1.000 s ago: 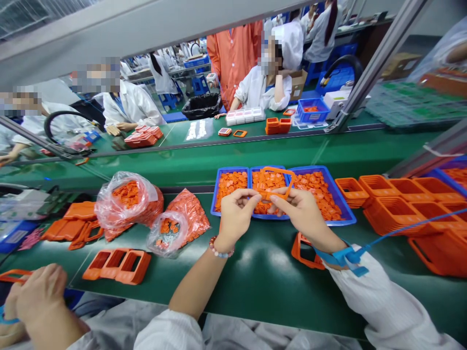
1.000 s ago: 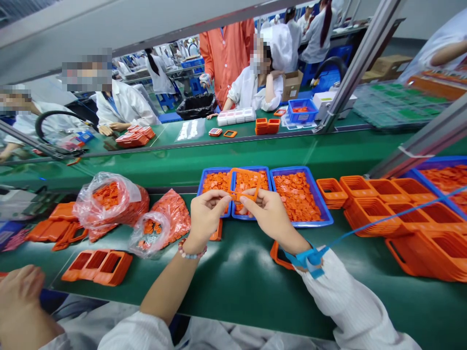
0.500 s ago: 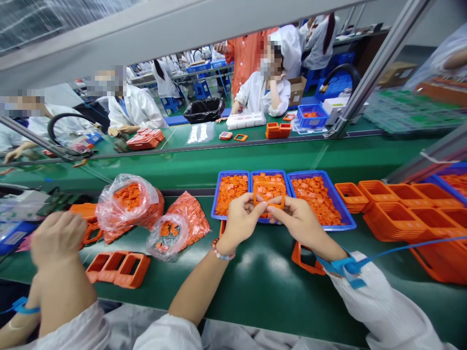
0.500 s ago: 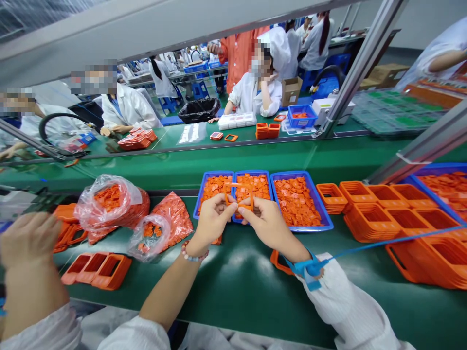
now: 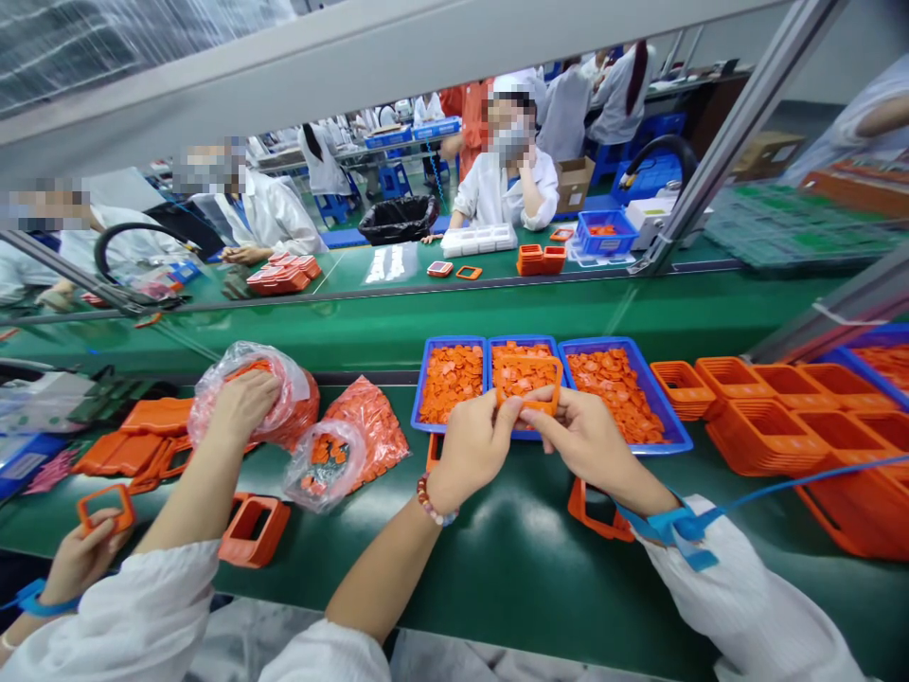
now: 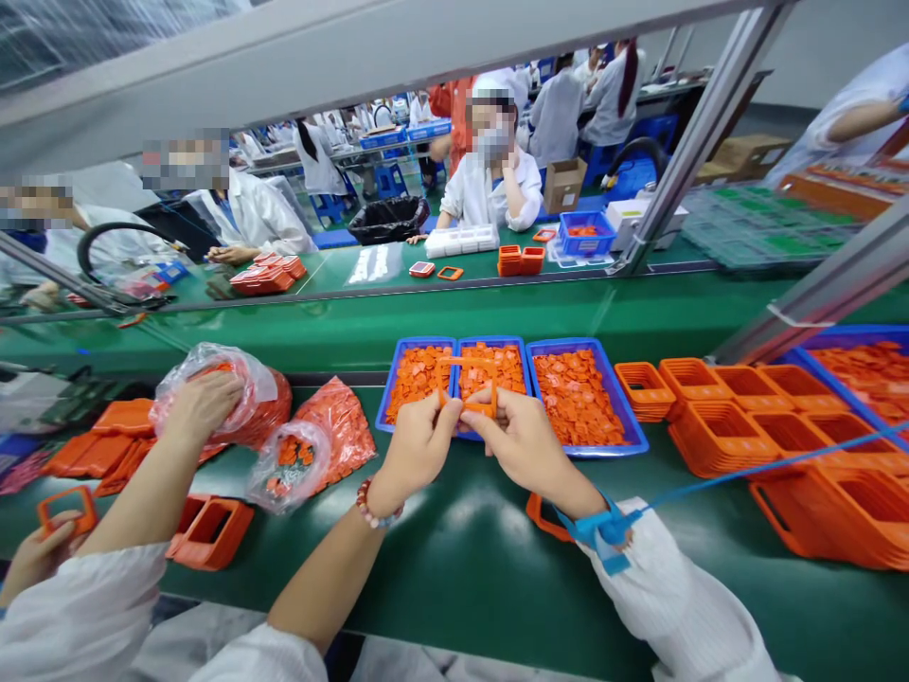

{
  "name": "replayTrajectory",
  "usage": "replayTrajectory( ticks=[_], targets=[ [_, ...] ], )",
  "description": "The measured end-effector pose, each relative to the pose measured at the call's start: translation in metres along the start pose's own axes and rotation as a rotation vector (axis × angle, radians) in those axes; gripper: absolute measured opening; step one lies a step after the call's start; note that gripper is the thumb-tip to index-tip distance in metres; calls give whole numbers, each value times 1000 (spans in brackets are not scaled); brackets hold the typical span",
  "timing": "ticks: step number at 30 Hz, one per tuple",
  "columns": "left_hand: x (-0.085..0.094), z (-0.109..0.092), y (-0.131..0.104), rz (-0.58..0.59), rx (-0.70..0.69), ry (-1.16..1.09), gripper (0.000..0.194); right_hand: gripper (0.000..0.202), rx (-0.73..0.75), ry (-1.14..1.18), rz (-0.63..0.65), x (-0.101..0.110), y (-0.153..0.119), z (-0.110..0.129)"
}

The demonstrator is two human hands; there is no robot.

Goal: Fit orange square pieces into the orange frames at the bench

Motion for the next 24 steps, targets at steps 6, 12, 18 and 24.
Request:
replayTrajectory(
  ticks=[6,12,18,24],
  targets=[
    [0,-15,-4,76,-95,128,33,29,-20,18,14,0,2,-4],
    [3,-21,-7,-19,-132,180,27,25,19,-9,-36,1,-2,6],
    [14,-36,-14,-35,-217,118,32,26,31,-63,-25,1,-10,15],
    [-1,-31,-12,77,-103,-7,28,31,-35,150,58,-2,-6,7]
  ],
)
Point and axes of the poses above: each hand's wrist, its own y-axis towards the middle knuckle, its own x-axis out of the back of the hand, z = x × y, the point moved 10 cm from there along y, towards the middle knuckle, and after that the axes turned 5 degrees about z, right-handed, at the moved point
